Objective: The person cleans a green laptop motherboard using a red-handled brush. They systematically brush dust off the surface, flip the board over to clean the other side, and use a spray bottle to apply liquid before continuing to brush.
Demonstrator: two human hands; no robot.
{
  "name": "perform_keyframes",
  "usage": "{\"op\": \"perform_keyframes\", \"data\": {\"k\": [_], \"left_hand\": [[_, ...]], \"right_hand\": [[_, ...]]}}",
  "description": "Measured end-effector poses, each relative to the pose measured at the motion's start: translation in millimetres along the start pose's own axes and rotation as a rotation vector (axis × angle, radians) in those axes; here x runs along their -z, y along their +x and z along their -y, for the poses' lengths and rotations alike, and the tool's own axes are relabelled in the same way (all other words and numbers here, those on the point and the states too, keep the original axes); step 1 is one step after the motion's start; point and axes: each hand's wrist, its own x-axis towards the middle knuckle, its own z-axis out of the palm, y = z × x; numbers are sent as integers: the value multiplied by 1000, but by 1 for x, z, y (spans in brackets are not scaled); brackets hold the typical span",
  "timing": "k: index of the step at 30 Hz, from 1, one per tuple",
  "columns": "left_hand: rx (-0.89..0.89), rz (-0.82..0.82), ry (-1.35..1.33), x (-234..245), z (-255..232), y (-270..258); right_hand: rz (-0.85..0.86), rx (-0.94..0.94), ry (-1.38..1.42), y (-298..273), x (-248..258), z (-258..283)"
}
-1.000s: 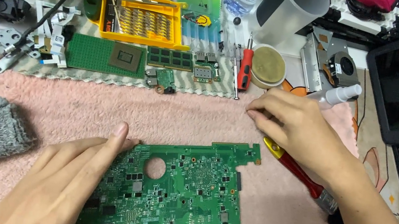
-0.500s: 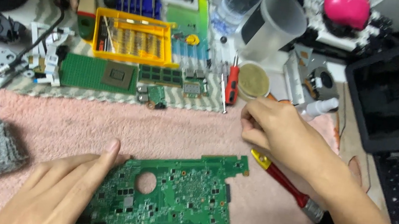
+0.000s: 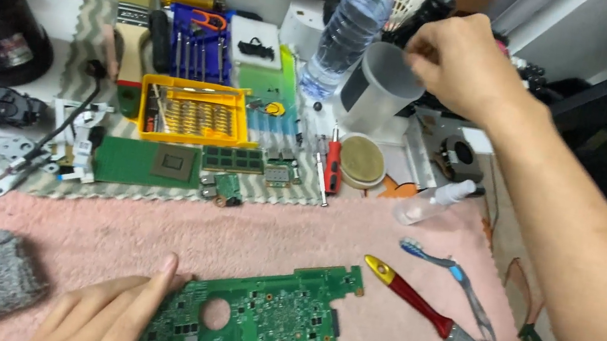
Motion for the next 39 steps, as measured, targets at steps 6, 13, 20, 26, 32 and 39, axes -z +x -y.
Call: {"op": "perform_keyframes", "data": {"k": [6,13,20,26,32,39], "left_hand": [[-37,201,-96,14,7,0],[-62,269,-90,21,16,-1],[-16,354,-131,25,22,-3],[-5,337,-137,30,16,1],[-49,361,-203,37,15,8],[-70,388,-214,37,20,8]], "right_hand": [[-109,312,41,-75,27,69],[237,265,335,-175,-21,98],[277,214,306,-189,-48,94],[379,133,389,-178,-39,101],[314,172,370,-185,-40,93],[195,392,433,-181,-43,111]]}}
